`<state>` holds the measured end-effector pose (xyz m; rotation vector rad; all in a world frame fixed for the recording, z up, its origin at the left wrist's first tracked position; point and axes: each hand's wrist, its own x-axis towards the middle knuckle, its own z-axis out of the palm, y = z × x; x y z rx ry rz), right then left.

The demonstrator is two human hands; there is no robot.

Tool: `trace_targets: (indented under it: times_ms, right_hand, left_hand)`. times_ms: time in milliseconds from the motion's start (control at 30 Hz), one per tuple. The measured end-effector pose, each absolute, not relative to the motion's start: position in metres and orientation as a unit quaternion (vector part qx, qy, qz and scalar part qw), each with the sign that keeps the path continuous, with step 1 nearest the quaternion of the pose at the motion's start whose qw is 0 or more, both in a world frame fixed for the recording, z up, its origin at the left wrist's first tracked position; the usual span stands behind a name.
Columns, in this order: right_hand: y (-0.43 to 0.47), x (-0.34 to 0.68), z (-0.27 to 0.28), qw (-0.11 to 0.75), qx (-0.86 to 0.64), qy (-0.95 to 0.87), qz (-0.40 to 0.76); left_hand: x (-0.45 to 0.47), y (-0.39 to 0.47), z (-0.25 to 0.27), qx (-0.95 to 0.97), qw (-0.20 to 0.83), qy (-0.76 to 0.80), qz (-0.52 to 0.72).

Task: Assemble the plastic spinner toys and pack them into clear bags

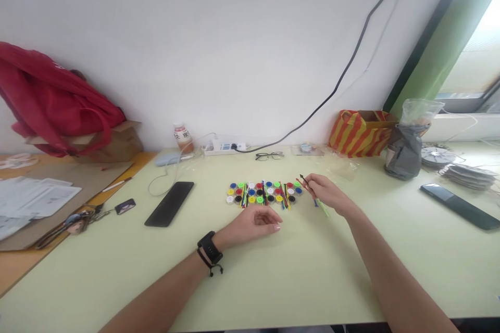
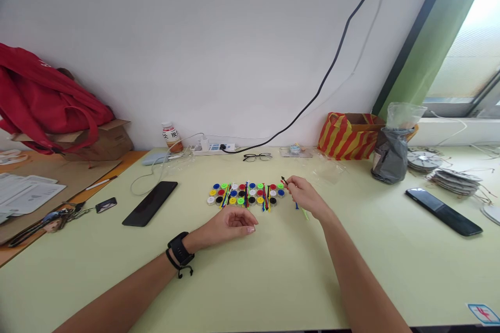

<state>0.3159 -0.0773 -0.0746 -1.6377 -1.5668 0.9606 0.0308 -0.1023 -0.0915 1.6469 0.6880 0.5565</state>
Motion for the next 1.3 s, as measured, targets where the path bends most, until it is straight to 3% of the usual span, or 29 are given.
trace_targets:
  times_ms: [267, 633, 800, 967, 1300]
  right_hand:
    - [-0.078, 0.296, -0.090, 0.266, -0.532, -0.759, 0.265]
    - [-0.077, 0.306, -0.088, 0.235, -0.574, -0.749, 0.233]
    - [-0.088, 0.295, -0.070, 0.295, -0.508, -0.749, 0.307]
    - [-0.102, 0.263, -0.066, 0.292, -0.412, -0.767, 0.396]
    - [-0.106, 0.249, -0.075, 0.294, -0.380, -0.762, 0.434]
  left_hand:
    - [0.031, -0.102, -0.091, 0.702, 0.597, 0.298, 0.248]
    - [0.029, -0.101, -0.091, 0.693, 0.603, 0.306, 0.251]
    - [0.031, -0.102, -0.093, 0.664, 0.622, 0.327, 0.257]
    - [0.032, -0.102, -0.097, 0.616, 0.651, 0.329, 0.297]
    - [0.033, -0.101, -0.106, 0.610, 0.641, 0.349, 0.309]
